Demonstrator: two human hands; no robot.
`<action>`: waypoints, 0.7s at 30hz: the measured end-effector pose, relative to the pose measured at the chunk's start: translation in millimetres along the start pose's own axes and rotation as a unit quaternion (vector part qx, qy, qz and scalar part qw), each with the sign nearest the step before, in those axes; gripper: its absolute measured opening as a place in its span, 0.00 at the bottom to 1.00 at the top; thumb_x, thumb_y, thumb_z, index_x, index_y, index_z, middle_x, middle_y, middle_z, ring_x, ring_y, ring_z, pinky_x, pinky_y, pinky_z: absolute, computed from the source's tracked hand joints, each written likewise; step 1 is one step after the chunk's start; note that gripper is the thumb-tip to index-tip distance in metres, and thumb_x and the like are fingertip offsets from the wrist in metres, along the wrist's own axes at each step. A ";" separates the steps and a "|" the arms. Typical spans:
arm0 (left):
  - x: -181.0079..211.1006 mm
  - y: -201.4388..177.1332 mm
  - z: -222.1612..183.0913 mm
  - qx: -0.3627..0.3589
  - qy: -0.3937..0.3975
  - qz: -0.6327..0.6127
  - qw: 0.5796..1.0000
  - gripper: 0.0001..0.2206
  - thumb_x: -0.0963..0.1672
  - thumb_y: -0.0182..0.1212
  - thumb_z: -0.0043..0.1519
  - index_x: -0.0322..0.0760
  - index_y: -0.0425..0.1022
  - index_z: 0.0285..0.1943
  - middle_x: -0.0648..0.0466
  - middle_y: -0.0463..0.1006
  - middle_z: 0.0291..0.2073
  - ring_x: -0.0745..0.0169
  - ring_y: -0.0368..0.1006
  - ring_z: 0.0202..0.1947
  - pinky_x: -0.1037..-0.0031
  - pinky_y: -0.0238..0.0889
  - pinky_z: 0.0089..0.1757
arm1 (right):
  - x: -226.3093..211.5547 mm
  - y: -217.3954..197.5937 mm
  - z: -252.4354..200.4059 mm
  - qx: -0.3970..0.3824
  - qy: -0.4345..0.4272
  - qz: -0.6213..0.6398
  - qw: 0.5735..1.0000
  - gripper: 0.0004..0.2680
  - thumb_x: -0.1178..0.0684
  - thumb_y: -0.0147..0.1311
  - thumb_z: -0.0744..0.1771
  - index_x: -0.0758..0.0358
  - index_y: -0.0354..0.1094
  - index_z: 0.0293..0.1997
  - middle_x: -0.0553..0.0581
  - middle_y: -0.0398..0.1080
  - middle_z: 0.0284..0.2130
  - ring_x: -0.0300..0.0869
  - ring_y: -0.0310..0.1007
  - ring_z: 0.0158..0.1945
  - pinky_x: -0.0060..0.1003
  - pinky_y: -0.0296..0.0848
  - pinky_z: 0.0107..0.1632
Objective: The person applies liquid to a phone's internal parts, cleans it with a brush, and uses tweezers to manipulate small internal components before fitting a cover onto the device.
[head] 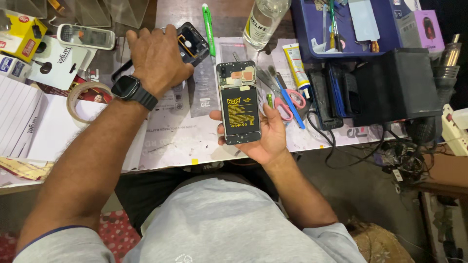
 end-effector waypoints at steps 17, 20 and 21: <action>2.7 -8.4 -79.6 -0.036 -0.061 -0.359 0.931 0.21 0.44 0.68 0.54 0.31 0.75 0.56 0.37 0.81 0.36 0.38 0.79 0.40 0.57 0.71 0.43 | 0.9 -5.0 1.3 0.077 -0.027 -0.143 0.986 0.24 0.42 0.42 0.72 0.70 0.52 0.73 0.78 0.64 0.62 0.60 0.74 0.54 0.58 0.75 0.56; -0.1 -12.1 -96.8 -0.034 -0.092 -0.376 0.922 0.20 0.42 0.64 0.53 0.30 0.75 0.55 0.39 0.81 0.32 0.39 0.79 0.36 0.57 0.71 0.41 | 0.8 0.2 7.2 0.110 -0.039 -0.210 0.971 0.20 0.50 0.44 0.71 0.70 0.54 0.70 0.77 0.68 0.57 0.60 0.76 0.50 0.57 0.77 0.54; -1.4 -16.0 -101.4 -0.025 -0.104 -0.365 0.925 0.22 0.42 0.64 0.53 0.30 0.72 0.58 0.39 0.81 0.31 0.39 0.79 0.36 0.56 0.71 0.41 | -0.2 0.3 7.9 0.127 -0.042 -0.241 0.961 0.19 0.53 0.44 0.70 0.70 0.55 0.69 0.75 0.69 0.55 0.60 0.76 0.49 0.56 0.77 0.53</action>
Point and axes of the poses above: each hand's wrist, its own z-axis towards the middle knuckle, its own y-axis out of the palm, x = y × z, the point moved 6 cm from there along z, towards the middle knuckle
